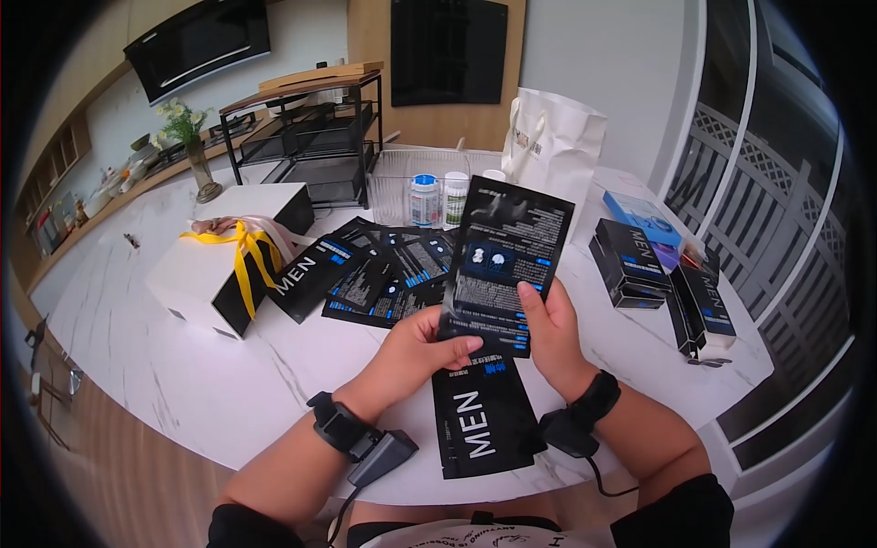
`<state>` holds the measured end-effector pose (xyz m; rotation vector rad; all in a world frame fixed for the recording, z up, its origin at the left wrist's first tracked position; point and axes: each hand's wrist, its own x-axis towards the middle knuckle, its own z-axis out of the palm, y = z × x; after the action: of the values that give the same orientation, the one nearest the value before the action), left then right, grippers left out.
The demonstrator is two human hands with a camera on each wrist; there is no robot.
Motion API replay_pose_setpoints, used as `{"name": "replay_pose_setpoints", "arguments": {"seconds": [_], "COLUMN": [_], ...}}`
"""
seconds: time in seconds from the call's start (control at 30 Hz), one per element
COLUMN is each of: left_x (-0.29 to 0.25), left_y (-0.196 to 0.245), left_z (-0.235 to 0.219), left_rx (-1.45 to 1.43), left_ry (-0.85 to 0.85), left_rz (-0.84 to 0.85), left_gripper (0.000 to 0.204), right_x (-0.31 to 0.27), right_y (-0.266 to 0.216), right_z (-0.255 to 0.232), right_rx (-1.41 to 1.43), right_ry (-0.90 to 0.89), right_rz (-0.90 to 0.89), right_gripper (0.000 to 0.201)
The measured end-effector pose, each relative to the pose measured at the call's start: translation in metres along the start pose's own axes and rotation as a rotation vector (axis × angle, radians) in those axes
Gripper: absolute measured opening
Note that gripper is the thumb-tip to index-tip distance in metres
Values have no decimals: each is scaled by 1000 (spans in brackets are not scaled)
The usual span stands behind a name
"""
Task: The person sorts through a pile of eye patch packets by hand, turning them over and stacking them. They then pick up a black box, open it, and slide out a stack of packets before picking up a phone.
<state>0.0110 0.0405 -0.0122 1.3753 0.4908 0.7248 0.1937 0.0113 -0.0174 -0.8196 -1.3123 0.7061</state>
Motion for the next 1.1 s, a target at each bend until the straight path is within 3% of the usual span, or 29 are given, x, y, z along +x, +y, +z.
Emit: {"name": "replay_pose_setpoints", "arguments": {"seconds": [0.2, 0.33, 0.4, 0.43, 0.47, 0.53, 0.67, 0.7, 0.73, 0.77, 0.8, 0.87, 0.93, 0.97, 1.0, 1.1], "left_x": [4, 4, 5, 5, 6, 10, 11, 6, 8, 10, 10, 9, 14, 13, 13, 16], "left_y": [-2, -3, -3, 1, -2, -14, -23, -11, -11, -14, -13, -9, -19, -18, -20, -28], "left_z": [-5, -6, -10, -6, -7, -11, -11, -7, -12, -20, -27, -41, -57, -61, -63, -70], "left_rx": [-58, -148, -57, -180, -180, -59, 184, 373, 374, 580, 787, 970, 1214, 1251, 1259, 1422], "left_ry": [237, 224, 206, 158, 158, 129, 101, 215, 214, 347, 481, 526, 657, 674, 677, 657], "left_rz": [-21, 45, 62, 131, 129, 143, 143, 77, 77, 211, 345, 362, 400, 270, 268, 5], "left_gripper": [23, 24, 25, 24, 24, 30, 46, 49, 49, 48, 47, 47, 49, 54, 54, 55], "right_x": [0, -2, -5, -3, 0, 8, 15, 15, 14, 11, 10, 7, 2, 1, 0, -2], "right_y": [2, -4, -14, -7, -7, 0, 6, 15, 23, 28, 22, 8, 15, 18, 20, 18], "right_z": [-2, 2, 7, 3, 5, -3, -13, -16, -18, -17, -17, -17, -19, -19, -18, -16], "right_rx": [80, 150, 107, 107, 145, 70, 12, -42, -96, -416, -413, -910, -895, -934, -973, -968], "right_ry": [91, -22, -215, -263, -191, -57, -27, -140, -253, -209, -210, -410, -424, -425, -425, -440], "right_rz": [-48, 99, 201, 184, 123, 57, 99, 166, 235, 41, 40, -63, -87, -156, -226, -195], "right_gripper": [25, 27, 29, 32, 35, 38, 36, 32, 29, 20, 20, 18, 17, 17, 17, 17]}}
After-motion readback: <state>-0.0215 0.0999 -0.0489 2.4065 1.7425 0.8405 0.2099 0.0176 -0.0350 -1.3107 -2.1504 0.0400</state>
